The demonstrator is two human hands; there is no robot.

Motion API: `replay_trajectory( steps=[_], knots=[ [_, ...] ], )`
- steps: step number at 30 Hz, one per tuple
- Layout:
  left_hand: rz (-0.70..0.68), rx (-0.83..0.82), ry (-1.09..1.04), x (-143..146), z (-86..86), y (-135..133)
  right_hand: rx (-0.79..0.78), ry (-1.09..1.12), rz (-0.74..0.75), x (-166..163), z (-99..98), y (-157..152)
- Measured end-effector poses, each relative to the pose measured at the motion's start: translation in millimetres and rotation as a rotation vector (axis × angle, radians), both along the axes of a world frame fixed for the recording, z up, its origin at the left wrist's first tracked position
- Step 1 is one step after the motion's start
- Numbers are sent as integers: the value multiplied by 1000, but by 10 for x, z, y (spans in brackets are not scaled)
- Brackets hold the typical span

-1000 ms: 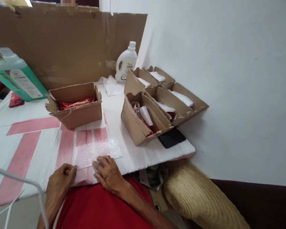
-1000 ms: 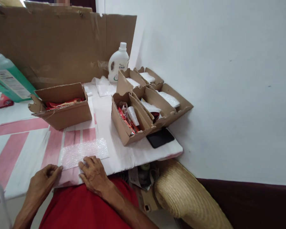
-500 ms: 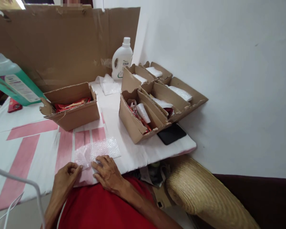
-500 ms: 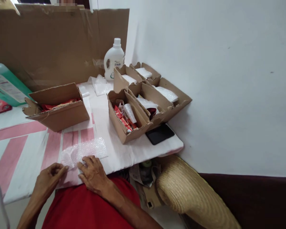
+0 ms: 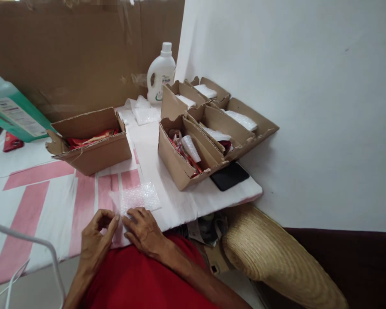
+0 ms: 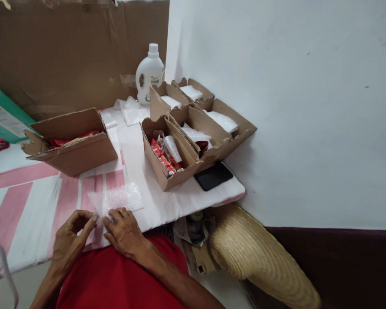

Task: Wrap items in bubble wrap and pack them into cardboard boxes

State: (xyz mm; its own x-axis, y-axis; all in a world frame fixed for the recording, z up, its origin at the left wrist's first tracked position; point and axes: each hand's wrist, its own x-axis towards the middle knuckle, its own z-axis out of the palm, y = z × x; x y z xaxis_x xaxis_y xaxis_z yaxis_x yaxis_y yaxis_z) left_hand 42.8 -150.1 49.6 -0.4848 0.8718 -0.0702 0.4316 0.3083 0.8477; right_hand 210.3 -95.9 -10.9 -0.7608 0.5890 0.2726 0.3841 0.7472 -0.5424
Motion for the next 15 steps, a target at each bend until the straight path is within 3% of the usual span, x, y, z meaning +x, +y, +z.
replay_trajectory(
  steps=[6, 15],
  knots=[
    [-108, -10, 154, 211, -103, 187, 12, 59, 24, 12, -57, 5],
    [-165, -66, 149, 242, -185, 266, 95, 195, 59, 128, -57, -20]
  ],
)
